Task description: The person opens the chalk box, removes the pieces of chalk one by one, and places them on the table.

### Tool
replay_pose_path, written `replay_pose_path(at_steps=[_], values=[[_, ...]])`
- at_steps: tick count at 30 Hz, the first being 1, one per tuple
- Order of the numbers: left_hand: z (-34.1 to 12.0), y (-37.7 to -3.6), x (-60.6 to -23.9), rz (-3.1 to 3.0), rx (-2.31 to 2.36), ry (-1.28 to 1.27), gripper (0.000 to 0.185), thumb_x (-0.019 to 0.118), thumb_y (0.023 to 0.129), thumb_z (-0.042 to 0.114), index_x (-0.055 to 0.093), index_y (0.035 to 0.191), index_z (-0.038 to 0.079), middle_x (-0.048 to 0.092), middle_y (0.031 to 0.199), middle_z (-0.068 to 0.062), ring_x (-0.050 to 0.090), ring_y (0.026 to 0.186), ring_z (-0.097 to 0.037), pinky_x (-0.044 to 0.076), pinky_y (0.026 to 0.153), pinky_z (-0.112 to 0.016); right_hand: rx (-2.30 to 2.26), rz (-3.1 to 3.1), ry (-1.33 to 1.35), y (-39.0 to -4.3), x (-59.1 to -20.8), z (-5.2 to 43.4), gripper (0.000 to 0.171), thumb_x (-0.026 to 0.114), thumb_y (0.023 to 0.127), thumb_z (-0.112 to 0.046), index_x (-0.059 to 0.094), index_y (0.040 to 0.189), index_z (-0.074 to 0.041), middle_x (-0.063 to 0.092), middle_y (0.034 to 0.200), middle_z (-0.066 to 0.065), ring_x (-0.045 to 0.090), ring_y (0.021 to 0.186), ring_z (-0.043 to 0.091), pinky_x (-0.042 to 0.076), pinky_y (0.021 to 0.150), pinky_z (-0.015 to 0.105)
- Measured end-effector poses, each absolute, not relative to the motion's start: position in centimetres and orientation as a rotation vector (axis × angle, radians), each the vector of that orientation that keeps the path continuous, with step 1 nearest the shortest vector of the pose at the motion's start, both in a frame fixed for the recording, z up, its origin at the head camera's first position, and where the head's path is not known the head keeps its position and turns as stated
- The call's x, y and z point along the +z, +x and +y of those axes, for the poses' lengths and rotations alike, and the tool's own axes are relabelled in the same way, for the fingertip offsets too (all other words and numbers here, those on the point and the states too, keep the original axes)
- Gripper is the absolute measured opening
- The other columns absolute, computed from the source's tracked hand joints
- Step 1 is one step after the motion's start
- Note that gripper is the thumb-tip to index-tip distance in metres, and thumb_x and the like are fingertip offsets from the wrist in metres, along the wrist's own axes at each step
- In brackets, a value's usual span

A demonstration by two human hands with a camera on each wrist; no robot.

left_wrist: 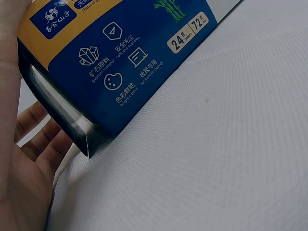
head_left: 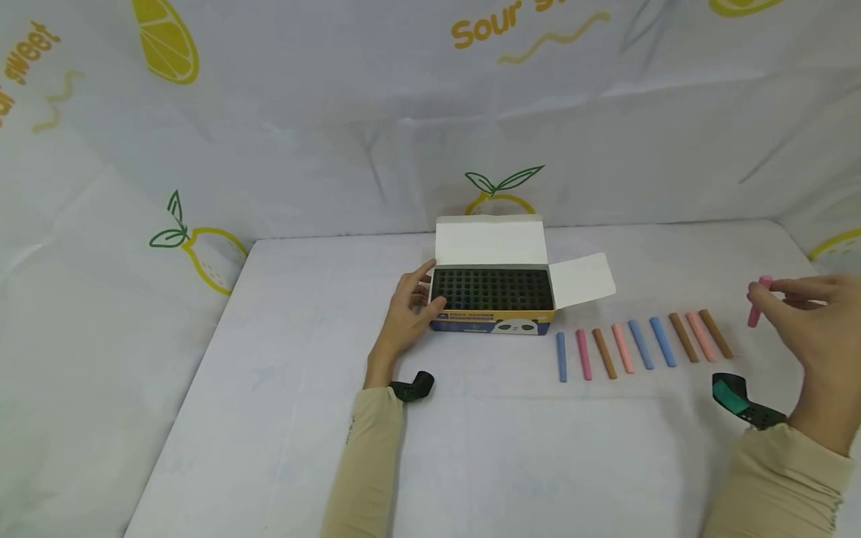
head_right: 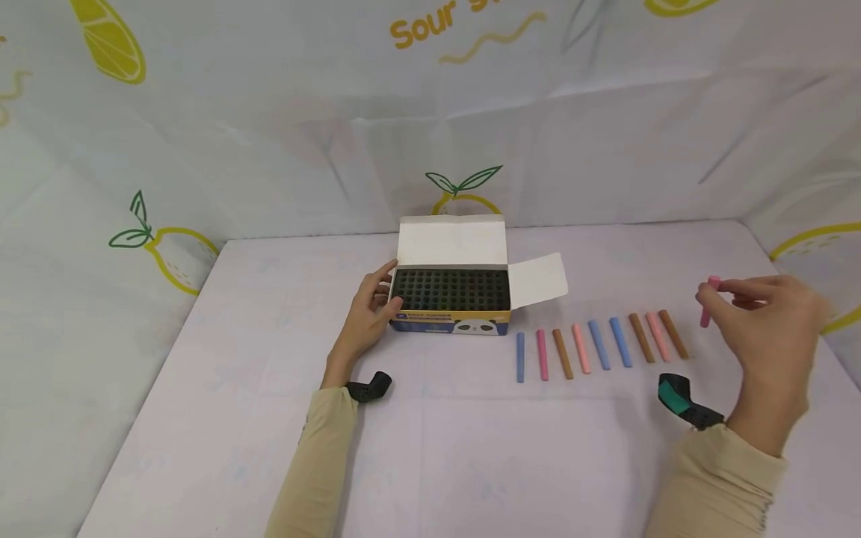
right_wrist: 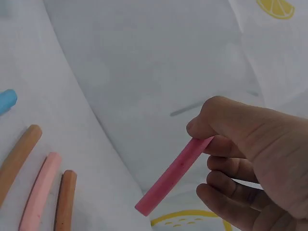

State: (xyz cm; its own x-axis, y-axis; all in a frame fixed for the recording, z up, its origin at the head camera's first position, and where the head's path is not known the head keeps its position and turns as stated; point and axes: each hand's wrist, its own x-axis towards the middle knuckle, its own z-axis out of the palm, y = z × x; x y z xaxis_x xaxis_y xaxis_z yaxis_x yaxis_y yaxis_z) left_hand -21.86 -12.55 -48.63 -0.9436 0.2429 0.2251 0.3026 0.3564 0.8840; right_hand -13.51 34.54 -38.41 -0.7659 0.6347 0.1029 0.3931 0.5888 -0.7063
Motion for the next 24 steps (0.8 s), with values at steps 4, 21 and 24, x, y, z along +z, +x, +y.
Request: replay_pose_path(at_steps=[4, 21, 24], values=[[-12.5, -21.9, -48.6, -2.541, -1.668, -0.520, 0.102, 0.046, 0.080, 0.091, 0.041, 0.158, 0.025, 0.049, 0.134, -0.017, 0.053, 0.104, -0.025, 0.050, 0.093, -0.039, 0.874, -2.697, -0.824, -13.3, -39.2, 35.8, 0.046, 0.068, 0.093, -0.031, 0.070, 0.126, 0.001, 0.034, 0.064, -0.046, 0.034, 0.067, -0.015, 0.033, 0.054, 0.011], [-12.5, -21.9, -48.5, -2.539, -1.673, -0.514, 0.105, 0.045, 0.079, 0.093, 0.041, 0.158, 0.024, 0.049, 0.134, -0.018, 0.052, 0.101, -0.024, 0.049, 0.090, -0.037, 1.037, -2.738, -1.053, -13.9, -42.8, 35.9, 0.066, 0.056, 0.100, -0.044, 0.055, 0.138, 0.010, 0.041, 0.144, 0.037, 0.021, 0.143, 0.046, 0.034, 0.082, 0.062], [-12.5, -21.9, -48.5, -2.537, -1.677, -0.511, 0.105, 0.046, 0.079, 0.093, 0.041, 0.158, 0.024, 0.049, 0.133, -0.018, 0.052, 0.101, -0.024, 0.048, 0.090, -0.037, 1.078, -2.738, -1.073, -13.8, -43.1, 36.1, 0.070, 0.058, 0.098, -0.048, 0.057, 0.135, 0.010, 0.039, 0.137, 0.038, 0.018, 0.144, 0.046, 0.033, 0.079, 0.063]])
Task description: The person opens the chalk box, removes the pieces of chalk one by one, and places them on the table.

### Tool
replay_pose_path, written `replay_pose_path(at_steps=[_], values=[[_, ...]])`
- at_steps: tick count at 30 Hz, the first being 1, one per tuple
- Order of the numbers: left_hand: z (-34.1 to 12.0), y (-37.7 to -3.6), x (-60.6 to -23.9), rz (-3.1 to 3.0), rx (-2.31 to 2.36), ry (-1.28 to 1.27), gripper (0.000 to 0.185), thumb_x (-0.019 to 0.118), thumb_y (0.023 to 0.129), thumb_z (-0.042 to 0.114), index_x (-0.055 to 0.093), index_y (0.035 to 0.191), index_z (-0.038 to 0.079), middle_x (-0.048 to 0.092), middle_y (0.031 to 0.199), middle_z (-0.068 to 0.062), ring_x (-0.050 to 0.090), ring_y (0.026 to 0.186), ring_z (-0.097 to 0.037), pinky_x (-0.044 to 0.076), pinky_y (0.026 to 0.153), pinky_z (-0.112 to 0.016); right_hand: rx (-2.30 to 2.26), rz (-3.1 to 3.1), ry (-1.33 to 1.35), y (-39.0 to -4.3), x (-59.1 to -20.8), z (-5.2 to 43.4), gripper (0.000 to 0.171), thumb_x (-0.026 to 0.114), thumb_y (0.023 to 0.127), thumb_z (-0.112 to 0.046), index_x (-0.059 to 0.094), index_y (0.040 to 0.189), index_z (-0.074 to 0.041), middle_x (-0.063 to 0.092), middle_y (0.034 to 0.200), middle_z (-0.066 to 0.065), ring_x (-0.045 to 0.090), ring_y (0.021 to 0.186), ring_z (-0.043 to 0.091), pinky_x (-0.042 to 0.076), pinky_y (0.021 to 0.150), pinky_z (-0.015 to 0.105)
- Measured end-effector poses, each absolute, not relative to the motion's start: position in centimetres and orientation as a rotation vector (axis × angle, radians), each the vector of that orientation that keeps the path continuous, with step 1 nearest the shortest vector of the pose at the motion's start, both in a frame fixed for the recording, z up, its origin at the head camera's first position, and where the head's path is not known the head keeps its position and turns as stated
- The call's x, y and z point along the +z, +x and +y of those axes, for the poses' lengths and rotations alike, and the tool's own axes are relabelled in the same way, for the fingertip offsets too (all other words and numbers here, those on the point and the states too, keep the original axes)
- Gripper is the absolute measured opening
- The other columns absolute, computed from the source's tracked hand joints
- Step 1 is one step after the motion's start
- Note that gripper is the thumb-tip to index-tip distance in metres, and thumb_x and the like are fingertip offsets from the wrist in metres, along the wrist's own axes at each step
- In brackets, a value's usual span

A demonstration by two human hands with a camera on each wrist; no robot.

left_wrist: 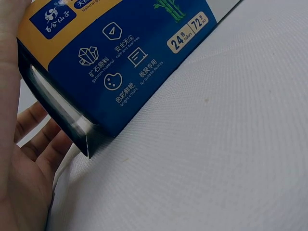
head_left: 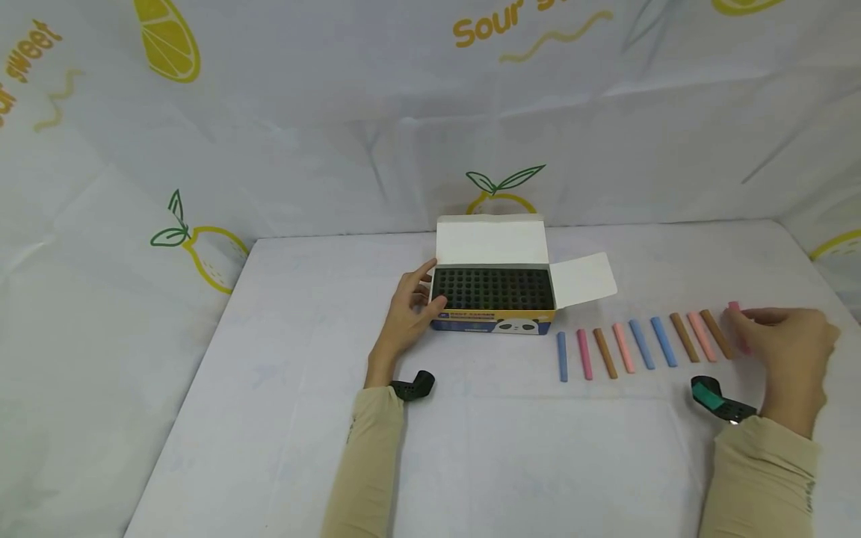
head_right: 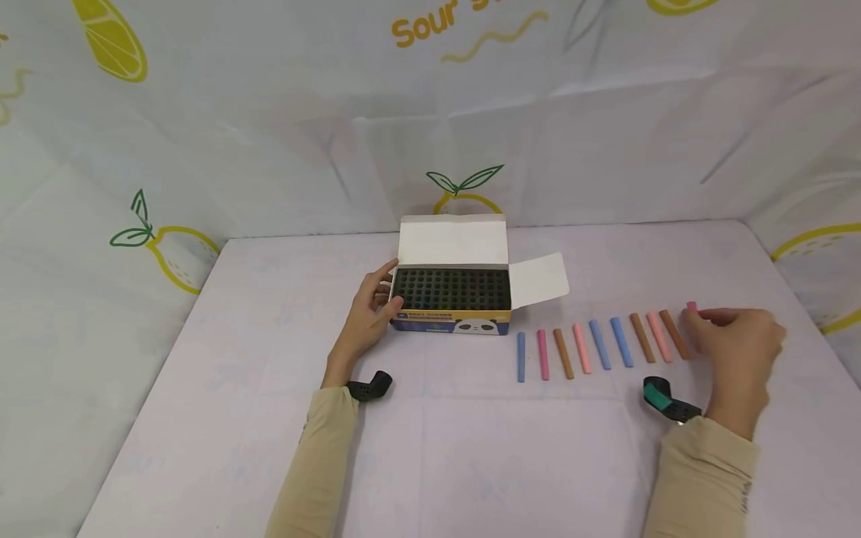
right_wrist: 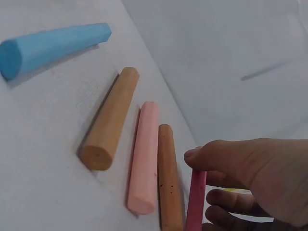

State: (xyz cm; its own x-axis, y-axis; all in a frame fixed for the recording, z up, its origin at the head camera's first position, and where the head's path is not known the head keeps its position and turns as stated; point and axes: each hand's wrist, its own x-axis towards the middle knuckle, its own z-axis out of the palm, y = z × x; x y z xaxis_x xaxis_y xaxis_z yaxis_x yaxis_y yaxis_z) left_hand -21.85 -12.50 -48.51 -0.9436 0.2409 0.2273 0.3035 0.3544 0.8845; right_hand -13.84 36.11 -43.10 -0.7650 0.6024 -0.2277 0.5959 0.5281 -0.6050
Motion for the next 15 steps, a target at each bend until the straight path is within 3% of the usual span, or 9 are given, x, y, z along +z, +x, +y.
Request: replay_pose_path(at_steps=[3, 7, 15], values=[[-12.46, -21.86, -48.53, -2.542, -1.674, -0.505, 0.105, 0.046, 0.079, 0.093, 0.041, 0.158, 0.024, 0.049, 0.133, -0.018, 0.052, 0.101, -0.024, 0.048, 0.091, -0.037, 1.117, -2.748, -1.082, -13.69, -43.30, 36.41, 0.070, 0.060, 0.096, -0.051, 0.061, 0.130, 0.011, 0.036, 0.136, 0.040, 0.019, 0.143, 0.048, 0.035, 0.076, 0.065], [-12.42, -21.81, -48.49, -2.545, -1.671, -0.502, 0.106, 0.046, 0.078, 0.093, 0.041, 0.158, 0.024, 0.049, 0.133, -0.018, 0.051, 0.101, -0.023, 0.049, 0.091, -0.039, 1.124, -2.761, -1.059, -13.56, -43.54, 36.53, 0.066, 0.060, 0.096, -0.049, 0.065, 0.123, 0.011, 0.030, 0.148, 0.041, 0.020, 0.141, 0.051, 0.035, 0.072, 0.062], [-12.44, -21.72, -48.45, -2.540, -1.663, -0.505, 0.106, 0.046, 0.079, 0.093, 0.041, 0.158, 0.023, 0.050, 0.133, -0.019, 0.052, 0.102, -0.024, 0.049, 0.093, -0.041, 1.098, -2.766, -1.068, -13.63, -43.53, 36.48, 0.064, 0.060, 0.097, -0.048, 0.065, 0.122, 0.012, 0.038, 0.137, 0.041, 0.030, 0.127, 0.050, 0.036, 0.071, 0.059]])
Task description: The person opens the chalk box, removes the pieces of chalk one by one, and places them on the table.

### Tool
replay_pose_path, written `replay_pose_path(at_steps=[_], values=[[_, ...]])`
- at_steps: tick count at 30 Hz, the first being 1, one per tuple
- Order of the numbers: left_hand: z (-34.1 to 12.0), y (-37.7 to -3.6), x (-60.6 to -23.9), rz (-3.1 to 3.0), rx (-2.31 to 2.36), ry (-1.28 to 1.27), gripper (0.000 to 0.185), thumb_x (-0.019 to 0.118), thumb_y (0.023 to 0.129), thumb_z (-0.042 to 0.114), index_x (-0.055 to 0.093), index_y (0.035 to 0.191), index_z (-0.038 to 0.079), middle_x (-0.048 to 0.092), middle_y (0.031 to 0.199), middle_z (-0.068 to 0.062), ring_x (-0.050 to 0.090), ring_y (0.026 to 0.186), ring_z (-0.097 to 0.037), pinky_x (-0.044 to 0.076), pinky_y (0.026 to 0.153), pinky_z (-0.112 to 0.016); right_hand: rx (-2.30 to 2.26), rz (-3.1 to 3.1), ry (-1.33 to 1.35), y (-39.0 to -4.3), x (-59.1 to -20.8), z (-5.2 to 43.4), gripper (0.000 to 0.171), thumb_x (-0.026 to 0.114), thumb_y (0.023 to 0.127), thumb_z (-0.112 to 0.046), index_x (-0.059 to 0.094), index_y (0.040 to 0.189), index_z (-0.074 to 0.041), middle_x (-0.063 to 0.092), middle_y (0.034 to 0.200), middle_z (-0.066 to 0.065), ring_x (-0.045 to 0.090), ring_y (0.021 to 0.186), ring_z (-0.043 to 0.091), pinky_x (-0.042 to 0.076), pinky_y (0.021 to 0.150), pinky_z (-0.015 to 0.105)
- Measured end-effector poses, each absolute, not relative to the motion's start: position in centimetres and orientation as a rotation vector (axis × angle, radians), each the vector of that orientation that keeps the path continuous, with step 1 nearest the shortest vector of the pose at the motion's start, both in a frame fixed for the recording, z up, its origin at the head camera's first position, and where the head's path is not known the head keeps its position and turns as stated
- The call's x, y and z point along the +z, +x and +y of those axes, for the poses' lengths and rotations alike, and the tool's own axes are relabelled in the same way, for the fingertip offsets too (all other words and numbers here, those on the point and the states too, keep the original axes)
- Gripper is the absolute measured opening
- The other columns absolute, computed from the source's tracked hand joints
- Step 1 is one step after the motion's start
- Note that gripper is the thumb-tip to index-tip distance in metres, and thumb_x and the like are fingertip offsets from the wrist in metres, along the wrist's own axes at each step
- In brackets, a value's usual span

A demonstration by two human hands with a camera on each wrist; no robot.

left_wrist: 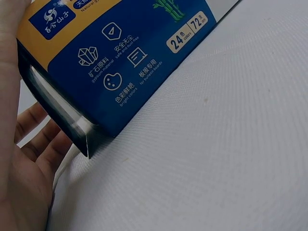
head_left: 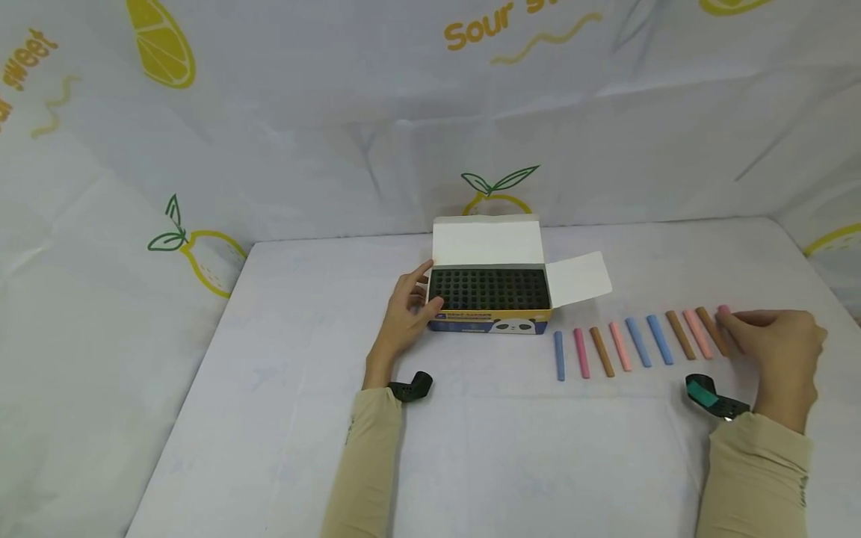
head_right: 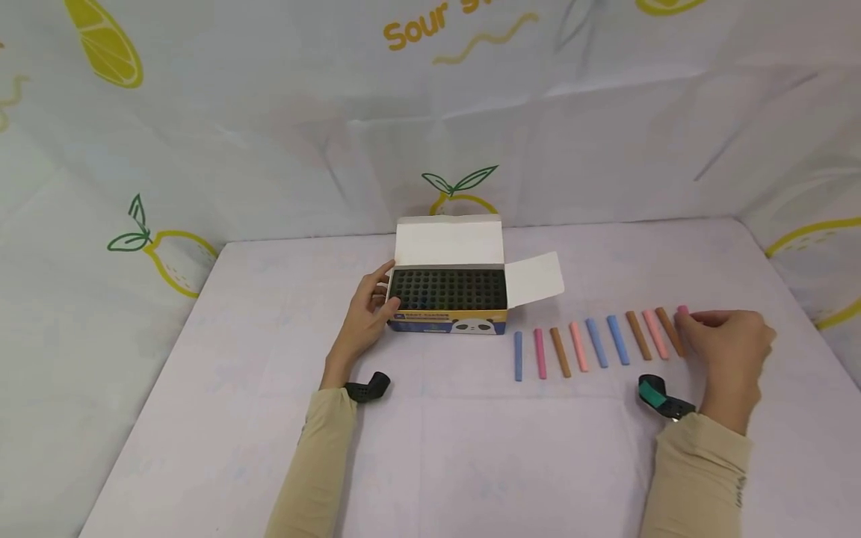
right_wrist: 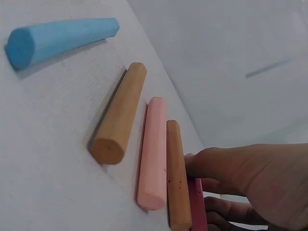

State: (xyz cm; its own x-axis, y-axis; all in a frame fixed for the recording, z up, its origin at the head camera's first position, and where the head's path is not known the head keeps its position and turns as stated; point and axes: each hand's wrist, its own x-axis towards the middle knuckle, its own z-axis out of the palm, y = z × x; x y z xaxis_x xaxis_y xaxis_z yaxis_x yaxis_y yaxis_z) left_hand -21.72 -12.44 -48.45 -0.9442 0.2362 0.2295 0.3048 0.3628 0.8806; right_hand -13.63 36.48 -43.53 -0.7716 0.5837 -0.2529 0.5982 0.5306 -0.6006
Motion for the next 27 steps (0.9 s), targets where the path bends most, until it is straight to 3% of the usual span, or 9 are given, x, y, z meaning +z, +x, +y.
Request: replay_pose_path(at_steps=[8, 16, 20, 22, 24, 27], values=[[-12.7, -21.8, -48.5, -2.554, -1.675, -0.483, 0.105, 0.047, 0.078, 0.093, 0.040, 0.158, 0.025, 0.049, 0.134, -0.018, 0.052, 0.103, -0.025, 0.048, 0.092, -0.039, -1.048, 2.752, 1.035, -13.7, -43.2, 35.7, 0.067, 0.058, 0.099, -0.045, 0.057, 0.134, 0.012, 0.040, 0.135, 0.039, 0.032, 0.121, 0.048, 0.033, 0.069, 0.050], [-12.8, -21.9, -48.7, -2.556, -1.659, -0.499, 0.102, 0.046, 0.080, 0.092, 0.040, 0.158, 0.026, 0.049, 0.134, -0.018, 0.052, 0.105, -0.026, 0.049, 0.094, -0.041, -1.052, 2.751, 1.031, -13.9, -43.4, 35.7, 0.067, 0.056, 0.100, -0.045, 0.055, 0.137, 0.011, 0.038, 0.140, 0.040, 0.026, 0.136, 0.052, 0.034, 0.071, 0.054], [-13.1, -21.6, -48.2, -2.611, -1.613, -0.491, 0.099, 0.046, 0.082, 0.091, 0.038, 0.159, 0.029, 0.048, 0.136, -0.016, 0.054, 0.107, -0.028, 0.049, 0.096, -0.044, -1.057, 2.831, 0.982, -14.2, -43.0, 35.0, 0.063, 0.055, 0.100, -0.041, 0.055, 0.139, 0.009, 0.043, 0.143, 0.038, 0.026, 0.139, 0.051, 0.035, 0.072, 0.048], [-13.3, -21.5, -47.7, -2.637, -1.553, -0.472, 0.098, 0.045, 0.083, 0.090, 0.039, 0.158, 0.029, 0.047, 0.138, -0.015, 0.053, 0.109, -0.029, 0.049, 0.097, -0.047, -1.080, 2.961, 0.912, -14.7, -42.3, 33.9, 0.058, 0.055, 0.100, -0.037, 0.058, 0.136, 0.009, 0.050, 0.141, 0.037, 0.033, 0.134, 0.051, 0.036, 0.078, 0.049], [-13.5, -21.3, -46.9, -2.654, -1.469, -0.441, 0.095, 0.045, 0.084, 0.089, 0.040, 0.158, 0.029, 0.046, 0.140, -0.014, 0.051, 0.116, -0.030, 0.048, 0.099, -0.051, -1.142, 3.119, 0.801, -15.3, -41.1, 32.3, 0.052, 0.057, 0.101, -0.034, 0.063, 0.132, 0.008, 0.057, 0.137, 0.035, 0.040, 0.134, 0.052, 0.040, 0.092, 0.053], [-13.5, -21.0, -45.6, -2.663, -1.314, -0.393, 0.086, 0.047, 0.089, 0.083, 0.045, 0.155, 0.028, 0.044, 0.145, -0.013, 0.043, 0.125, -0.032, 0.044, 0.101, -0.057, -1.306, 3.372, 0.518, -16.2, -39.5, 29.0, 0.044, 0.062, 0.099, -0.029, 0.069, 0.123, 0.008, 0.060, 0.134, 0.035, 0.049, 0.131, 0.052, 0.031, 0.116, 0.059]])
